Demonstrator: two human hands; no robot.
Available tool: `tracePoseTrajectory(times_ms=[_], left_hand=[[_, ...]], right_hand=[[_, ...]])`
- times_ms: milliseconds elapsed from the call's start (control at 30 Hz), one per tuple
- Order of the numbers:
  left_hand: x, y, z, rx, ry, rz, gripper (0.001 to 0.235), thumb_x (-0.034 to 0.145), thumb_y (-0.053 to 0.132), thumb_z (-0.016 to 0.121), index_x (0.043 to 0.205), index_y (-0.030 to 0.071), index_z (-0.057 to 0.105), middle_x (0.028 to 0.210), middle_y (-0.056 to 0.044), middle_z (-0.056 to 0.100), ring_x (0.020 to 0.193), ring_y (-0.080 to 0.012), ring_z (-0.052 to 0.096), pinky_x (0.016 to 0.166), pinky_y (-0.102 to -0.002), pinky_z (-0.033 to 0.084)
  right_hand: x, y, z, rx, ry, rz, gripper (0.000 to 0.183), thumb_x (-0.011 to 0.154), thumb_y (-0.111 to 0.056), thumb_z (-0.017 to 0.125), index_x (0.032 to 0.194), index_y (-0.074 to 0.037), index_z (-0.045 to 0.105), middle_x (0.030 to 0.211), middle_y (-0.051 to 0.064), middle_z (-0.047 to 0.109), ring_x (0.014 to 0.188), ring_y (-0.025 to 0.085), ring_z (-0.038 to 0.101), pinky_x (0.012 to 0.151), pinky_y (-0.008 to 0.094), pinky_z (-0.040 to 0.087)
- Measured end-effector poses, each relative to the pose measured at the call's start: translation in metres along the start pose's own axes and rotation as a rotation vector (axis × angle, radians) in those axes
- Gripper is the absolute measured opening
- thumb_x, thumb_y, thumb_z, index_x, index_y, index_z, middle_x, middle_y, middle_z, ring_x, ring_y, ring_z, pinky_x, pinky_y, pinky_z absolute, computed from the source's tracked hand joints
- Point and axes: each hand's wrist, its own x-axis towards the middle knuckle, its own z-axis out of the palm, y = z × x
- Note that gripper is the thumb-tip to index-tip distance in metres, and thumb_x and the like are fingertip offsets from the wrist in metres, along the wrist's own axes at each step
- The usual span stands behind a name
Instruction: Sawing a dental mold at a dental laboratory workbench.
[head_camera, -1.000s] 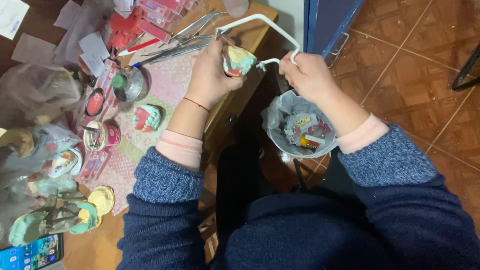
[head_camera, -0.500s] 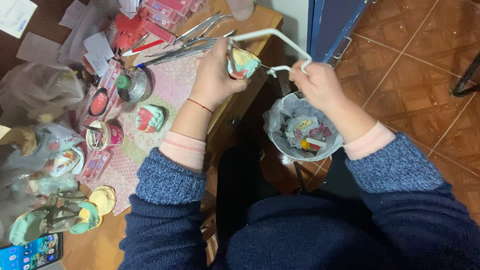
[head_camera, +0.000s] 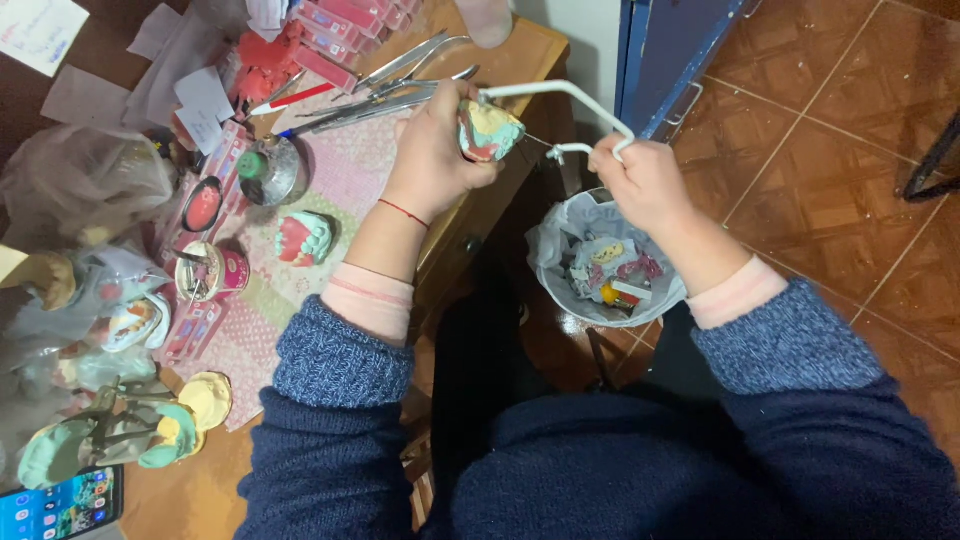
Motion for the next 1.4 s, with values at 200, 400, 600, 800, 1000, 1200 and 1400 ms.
tracePoseTrajectory(times_ms=[200,400,600,800,1000,1200,1400], left_hand=[[0.000,-0.001,0.001,-0.013,-0.028,-0.069,0.077,0.063,0.029,0.088,0.127,0.010,0.052,0.112,-0.010,0.073,0.110,-0.0352,0.067,0.093,-0.045,0.043],[0.000,-0.009,0.007,0.038,0.005,-0.010,0.080,0.060,0.030,0.091,0.126,0.008,0.051,0.109,-0.012,0.072,0.108,-0.0363,0.066,0.093,-0.046,0.044],[0.000,0.003,0.000,0.019,0.003,-0.004,0.074,0.061,0.027,0.089,0.126,0.012,0.057,0.108,-0.008,0.074,0.108,-0.0342,0.068,0.093,-0.046,0.042],[0.000,0.006,-0.003,-0.019,-0.011,-0.038,0.077,0.062,0.027,0.089,0.129,0.010,0.055,0.108,-0.009,0.074,0.109,-0.0330,0.068,0.095,-0.044,0.044],[0.000,0.004,-0.003,-0.060,0.018,-0.015,0.078,0.064,0.027,0.089,0.130,0.008,0.052,0.106,-0.013,0.071,0.102,-0.0335,0.069,0.092,-0.040,0.051],[0.002,0.006,-0.003,-0.036,-0.018,-0.065,0.065,0.062,0.026,0.089,0.118,0.012,0.058,0.099,-0.008,0.075,0.101,-0.0301,0.072,0.091,-0.040,0.050],[0.001,-0.006,0.007,0.023,0.068,-0.003,0.076,0.061,0.027,0.091,0.124,0.009,0.053,0.101,-0.010,0.072,0.101,-0.0357,0.068,0.088,-0.045,0.045]], right_hand=[[0.000,-0.018,0.005,0.063,-0.001,0.084,0.023,0.106,-0.019,0.058,0.093,-0.002,0.069,0.068,0.013,0.062,0.064,0.026,0.066,0.062,0.036,0.050],[-0.008,-0.013,0.010,0.035,0.049,0.045,0.023,0.107,-0.018,0.059,0.094,-0.002,0.068,0.073,0.014,0.065,0.069,0.029,0.068,0.064,0.038,0.052],[-0.002,-0.026,0.002,-0.241,0.171,-0.192,0.022,0.108,-0.020,0.064,0.103,0.001,0.069,0.088,0.019,0.068,0.081,0.038,0.068,0.070,0.044,0.054],[-0.005,-0.016,0.002,-0.265,0.104,-0.156,0.022,0.110,-0.019,0.062,0.101,0.001,0.068,0.088,0.020,0.068,0.082,0.038,0.069,0.071,0.045,0.054],[-0.011,-0.030,0.006,-0.179,0.121,-0.111,0.019,0.108,-0.017,0.061,0.103,0.000,0.069,0.087,0.021,0.068,0.080,0.039,0.069,0.070,0.045,0.055],[-0.021,-0.035,0.021,-0.120,0.104,-0.058,0.018,0.107,-0.017,0.061,0.101,-0.001,0.068,0.083,0.020,0.067,0.079,0.039,0.069,0.070,0.045,0.054],[-0.028,-0.045,0.025,-0.117,0.152,-0.022,0.017,0.108,-0.015,0.061,0.100,-0.001,0.067,0.082,0.020,0.066,0.078,0.038,0.068,0.070,0.044,0.054]])
